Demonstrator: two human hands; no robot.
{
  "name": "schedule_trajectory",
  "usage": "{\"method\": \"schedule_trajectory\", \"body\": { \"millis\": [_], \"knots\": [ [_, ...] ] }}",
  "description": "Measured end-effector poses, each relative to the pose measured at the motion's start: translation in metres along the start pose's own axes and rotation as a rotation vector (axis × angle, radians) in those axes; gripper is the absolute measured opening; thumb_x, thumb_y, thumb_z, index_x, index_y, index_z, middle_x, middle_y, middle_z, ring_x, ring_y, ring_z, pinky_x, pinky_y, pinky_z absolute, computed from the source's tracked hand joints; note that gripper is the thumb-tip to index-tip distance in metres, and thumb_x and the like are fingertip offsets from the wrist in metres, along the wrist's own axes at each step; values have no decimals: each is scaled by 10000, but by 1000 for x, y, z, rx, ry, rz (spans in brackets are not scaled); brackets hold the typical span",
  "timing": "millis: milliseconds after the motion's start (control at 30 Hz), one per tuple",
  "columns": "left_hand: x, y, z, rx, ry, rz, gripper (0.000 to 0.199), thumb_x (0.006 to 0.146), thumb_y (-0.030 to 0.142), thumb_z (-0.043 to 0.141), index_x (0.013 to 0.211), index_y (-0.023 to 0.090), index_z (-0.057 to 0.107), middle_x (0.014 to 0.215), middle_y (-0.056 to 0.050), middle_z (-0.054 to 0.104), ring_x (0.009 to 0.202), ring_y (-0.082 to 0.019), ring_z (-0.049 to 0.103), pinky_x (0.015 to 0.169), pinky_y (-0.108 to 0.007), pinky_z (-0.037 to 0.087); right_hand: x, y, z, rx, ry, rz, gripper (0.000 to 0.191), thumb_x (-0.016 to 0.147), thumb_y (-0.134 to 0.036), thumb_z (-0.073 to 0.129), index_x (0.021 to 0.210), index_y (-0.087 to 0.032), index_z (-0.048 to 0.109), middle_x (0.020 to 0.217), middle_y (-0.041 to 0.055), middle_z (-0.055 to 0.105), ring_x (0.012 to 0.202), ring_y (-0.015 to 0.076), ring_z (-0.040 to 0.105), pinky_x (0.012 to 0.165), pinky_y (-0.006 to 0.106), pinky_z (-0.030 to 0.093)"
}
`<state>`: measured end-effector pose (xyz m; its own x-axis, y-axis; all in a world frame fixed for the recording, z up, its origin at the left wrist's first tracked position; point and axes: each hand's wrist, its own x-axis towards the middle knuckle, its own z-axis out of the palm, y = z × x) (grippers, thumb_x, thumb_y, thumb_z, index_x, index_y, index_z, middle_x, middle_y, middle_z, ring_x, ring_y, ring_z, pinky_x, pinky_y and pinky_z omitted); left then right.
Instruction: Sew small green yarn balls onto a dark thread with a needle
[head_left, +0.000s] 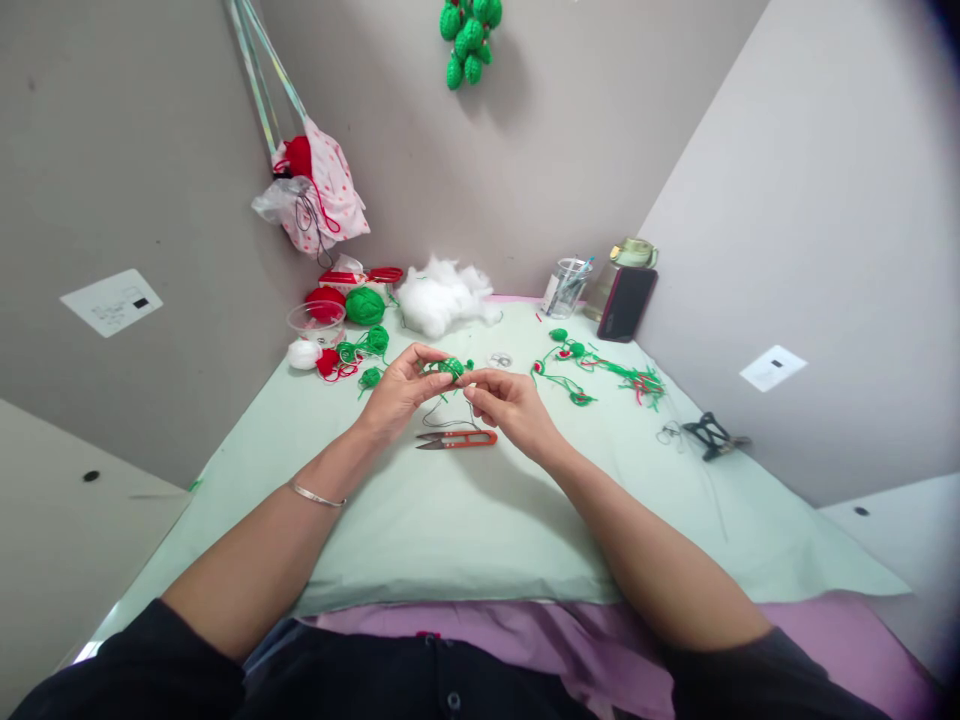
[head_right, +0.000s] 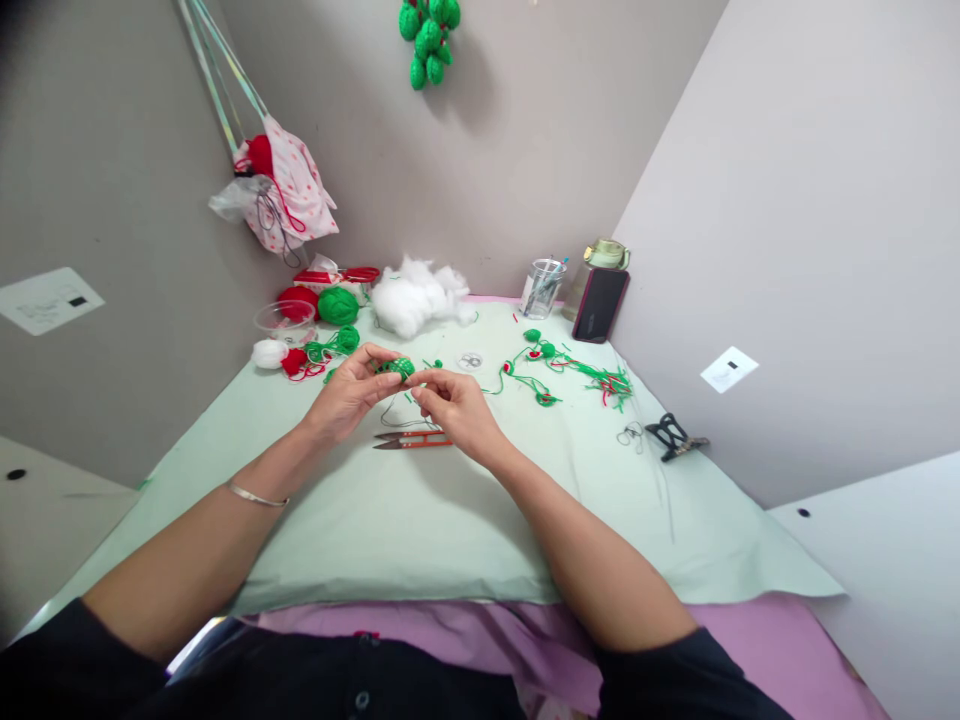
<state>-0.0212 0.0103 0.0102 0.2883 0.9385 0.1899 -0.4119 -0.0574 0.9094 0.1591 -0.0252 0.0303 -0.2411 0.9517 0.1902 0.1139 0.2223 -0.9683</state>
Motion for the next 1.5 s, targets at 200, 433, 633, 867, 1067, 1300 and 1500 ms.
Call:
{"method": "schedule_trajectory", "body": {
  "millis": [200, 433, 633, 867, 1067, 1300, 1500],
  "knots": [
    [2, -2, -3, 3, 1, 6, 320, 709, 233, 828, 950, 175, 625, 956, -8, 672, 891, -155, 668, 932, -371, 502, 0, -1, -1, -4, -22, -10, 246, 812, -352, 624, 947, -156, 686, 571, -45, 502, 518, 94, 455, 498, 238, 357],
    [1, 0, 1, -48, -24, -29, 300, 710, 223, 825, 912, 166, 612, 917, -4, 668, 901, -146, 648, 966, -401, 509, 3, 11, 0, -158, 60, -98, 169, 835, -328, 616, 852, -162, 642, 600, -25, 545, 561, 108, 478, 547, 250, 393],
    [0, -3, 2, -16, -41, -24, 291, 725, 228, 811, 916, 168, 600, 948, -7, 648, 903, -142, 631, 939, -392, 518, 3, 12, 2, -170, 93, -128, 159, 840, -329, 614, 783, -181, 601, 602, -25, 548, 558, 106, 487, 539, 246, 400],
    [1, -10, 2, 162, -8, 51, 319, 714, 274, 809, 930, 176, 596, 894, 8, 612, 838, -129, 596, 819, -295, 481, 9, 14, -2, 70, 10, 70, 261, 756, -339, 702, 837, -197, 499, 619, -37, 612, 514, 104, 552, 522, 249, 467],
    [3, -12, 0, 346, -18, 80, 309, 730, 308, 777, 926, 171, 582, 853, 7, 620, 790, -139, 606, 786, -295, 462, 6, 7, -3, 167, 10, 42, 265, 786, -341, 692, 877, -200, 487, 720, -10, 662, 659, 141, 659, 656, 308, 561],
    [0, -12, 6, 414, -64, 13, 341, 716, 303, 771, 988, 169, 616, 942, -20, 637, 831, -148, 597, 771, -283, 448, 11, 12, -9, -105, 54, 7, 196, 816, -360, 647, 806, -168, 608, 680, -9, 616, 536, 95, 555, 527, 241, 458],
    [0, -11, 4, 383, -146, -90, 332, 716, 332, 787, 950, 170, 615, 839, 3, 598, 767, -127, 555, 705, -262, 428, 18, 8, -27, 152, 184, 35, 233, 699, -366, 764, 748, -175, 640, 658, -15, 607, 546, 78, 492, 456, 194, 370]
  ]
}}
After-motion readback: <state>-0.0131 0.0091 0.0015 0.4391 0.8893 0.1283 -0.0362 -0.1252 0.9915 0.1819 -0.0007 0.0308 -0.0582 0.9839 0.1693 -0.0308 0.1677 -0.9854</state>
